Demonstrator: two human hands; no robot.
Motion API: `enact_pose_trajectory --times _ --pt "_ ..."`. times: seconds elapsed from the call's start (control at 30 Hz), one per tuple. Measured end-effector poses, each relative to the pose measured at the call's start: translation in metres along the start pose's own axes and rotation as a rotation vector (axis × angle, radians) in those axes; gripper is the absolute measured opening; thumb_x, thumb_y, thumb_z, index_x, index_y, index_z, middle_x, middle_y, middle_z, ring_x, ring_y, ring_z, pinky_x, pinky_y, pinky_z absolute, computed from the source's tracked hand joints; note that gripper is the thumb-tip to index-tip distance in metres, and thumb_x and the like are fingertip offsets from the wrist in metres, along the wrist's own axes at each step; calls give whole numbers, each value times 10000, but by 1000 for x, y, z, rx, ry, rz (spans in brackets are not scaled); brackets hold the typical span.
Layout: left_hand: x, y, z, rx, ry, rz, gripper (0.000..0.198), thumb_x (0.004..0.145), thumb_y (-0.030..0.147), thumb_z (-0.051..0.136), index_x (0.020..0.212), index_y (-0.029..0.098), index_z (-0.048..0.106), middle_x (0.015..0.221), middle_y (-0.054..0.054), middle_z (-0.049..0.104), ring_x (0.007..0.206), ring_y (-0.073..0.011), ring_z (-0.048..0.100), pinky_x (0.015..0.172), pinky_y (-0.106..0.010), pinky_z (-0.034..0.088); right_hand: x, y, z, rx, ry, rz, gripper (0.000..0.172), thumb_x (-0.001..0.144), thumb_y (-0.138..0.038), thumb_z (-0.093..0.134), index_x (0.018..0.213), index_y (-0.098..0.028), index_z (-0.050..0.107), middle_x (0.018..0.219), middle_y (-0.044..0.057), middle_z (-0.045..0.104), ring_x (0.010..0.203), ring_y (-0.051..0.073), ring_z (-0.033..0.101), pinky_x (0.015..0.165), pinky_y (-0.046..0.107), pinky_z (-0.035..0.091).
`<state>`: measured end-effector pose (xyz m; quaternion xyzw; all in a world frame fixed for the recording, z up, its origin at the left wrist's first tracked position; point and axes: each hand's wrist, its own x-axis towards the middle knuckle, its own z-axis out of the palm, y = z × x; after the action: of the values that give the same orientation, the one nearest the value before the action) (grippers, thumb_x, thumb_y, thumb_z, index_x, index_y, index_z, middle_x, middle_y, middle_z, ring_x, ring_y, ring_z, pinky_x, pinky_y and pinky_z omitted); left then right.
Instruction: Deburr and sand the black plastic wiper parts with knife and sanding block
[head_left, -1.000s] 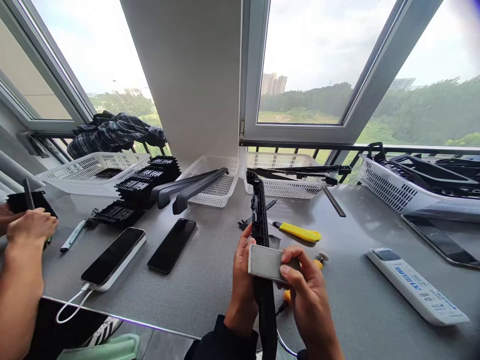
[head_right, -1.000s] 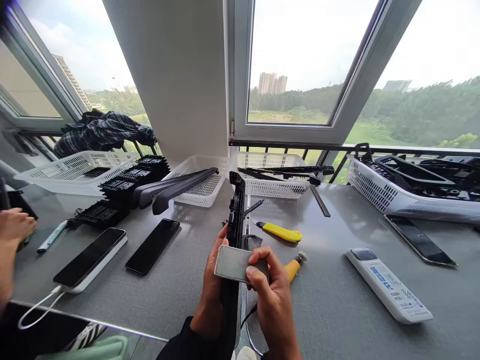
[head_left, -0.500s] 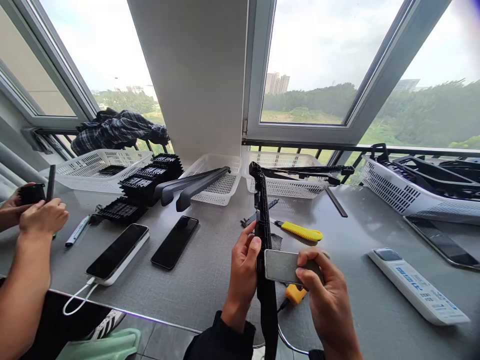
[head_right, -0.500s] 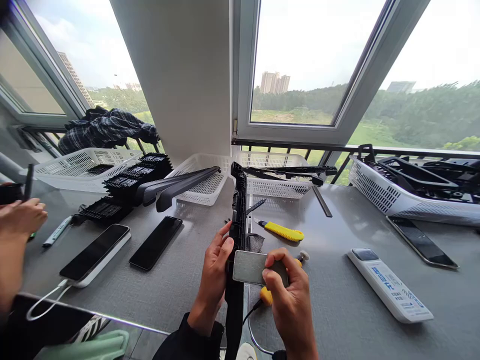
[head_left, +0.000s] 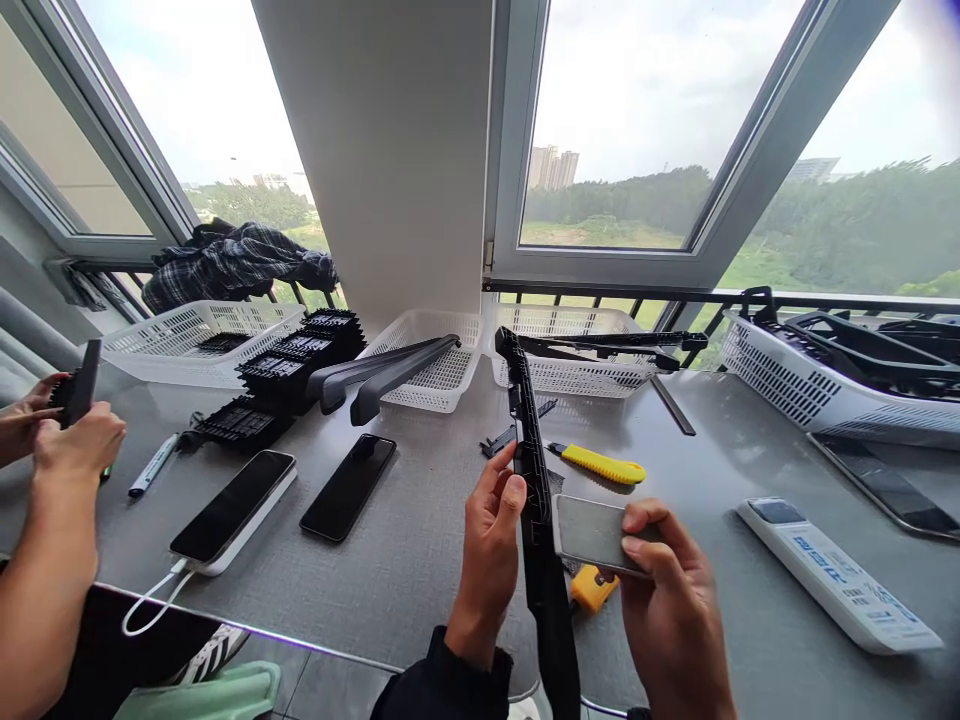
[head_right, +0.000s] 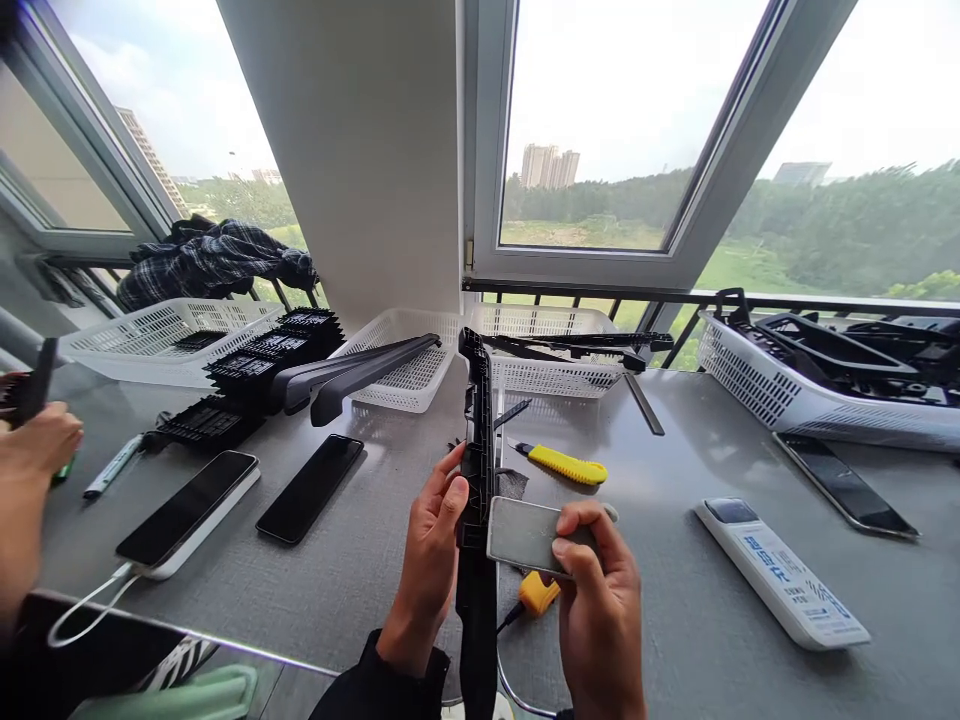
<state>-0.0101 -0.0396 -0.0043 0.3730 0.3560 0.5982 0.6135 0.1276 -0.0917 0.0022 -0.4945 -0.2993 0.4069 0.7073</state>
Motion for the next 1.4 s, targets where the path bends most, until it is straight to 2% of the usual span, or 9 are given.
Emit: enact_pose_trajectory --times 0.13,0.37,0.57,0.77,0.93,1.03,1.17,1.27,1.4 --pt "-2 4 5 -43 -52 -95 668 872 608 781 1386 189 704 890 -30 718 637 -101 508 594 -215 429 -3 -3 11 157 -3 52 173 743 -323 715 807 -250 572 728 -49 505 591 121 472 526 212 431" --pt "-3 0 11 -108 -84 -120 643 831 601 825 1325 196 751 1178 -96 775 888 -181 667 786 -257 512 -1 12 22 68 70 93 331 730 -433 801 871 -252 562 808 -38 572 654 137 543 560 223 500" --pt "-1 3 6 -120 -160 -159 634 834 580 832 1317 175 759 1091 -97 787 811 -164 651 732 -247 490 0 9 13 158 -4 95 253 708 -327 746 807 -246 528 717 -57 512 578 110 466 528 204 434" --pt "-4 2 8 -149 -190 -186 603 855 543 819 1335 185 741 1094 -88 782 836 -177 667 760 -260 505 0 11 19 81 44 69 304 752 -403 780 875 -245 550 847 -32 595 660 130 542 578 229 476" --pt "-5 -3 8 -139 -263 -159 508 880 485 805 1299 200 763 1121 -87 779 920 -189 679 860 -277 518 4 17 15 4 205 -9 309 767 -438 769 939 -231 618 857 -33 616 646 116 539 575 226 465" --pt "-6 -5 11 -140 -281 -151 498 899 494 782 1306 207 761 1111 -86 777 914 -187 676 866 -283 518 2 13 16 46 274 10 319 751 -440 760 950 -235 619 807 -48 604 600 109 536 560 222 458" --pt "-6 -2 12 -65 -213 -124 568 894 504 786 1379 217 713 1059 -67 768 823 -161 643 760 -252 506 -12 0 29 97 126 76 285 794 -442 718 964 -250 592 779 -44 613 584 124 535 545 232 437" --pt "-4 0 9 6 -111 -51 597 887 519 795 1389 211 697 931 -31 733 701 -122 568 651 -223 458 -21 -5 35 -47 -32 29 228 797 -419 711 884 -228 622 736 -39 572 582 123 458 528 237 394" --pt "-3 2 7 -62 -23 -63 651 923 577 735 1459 228 615 819 14 667 591 -94 490 578 -215 411 -20 -2 25 -209 -42 -63 195 792 -404 703 827 -222 643 717 -35 542 601 134 436 527 247 370"
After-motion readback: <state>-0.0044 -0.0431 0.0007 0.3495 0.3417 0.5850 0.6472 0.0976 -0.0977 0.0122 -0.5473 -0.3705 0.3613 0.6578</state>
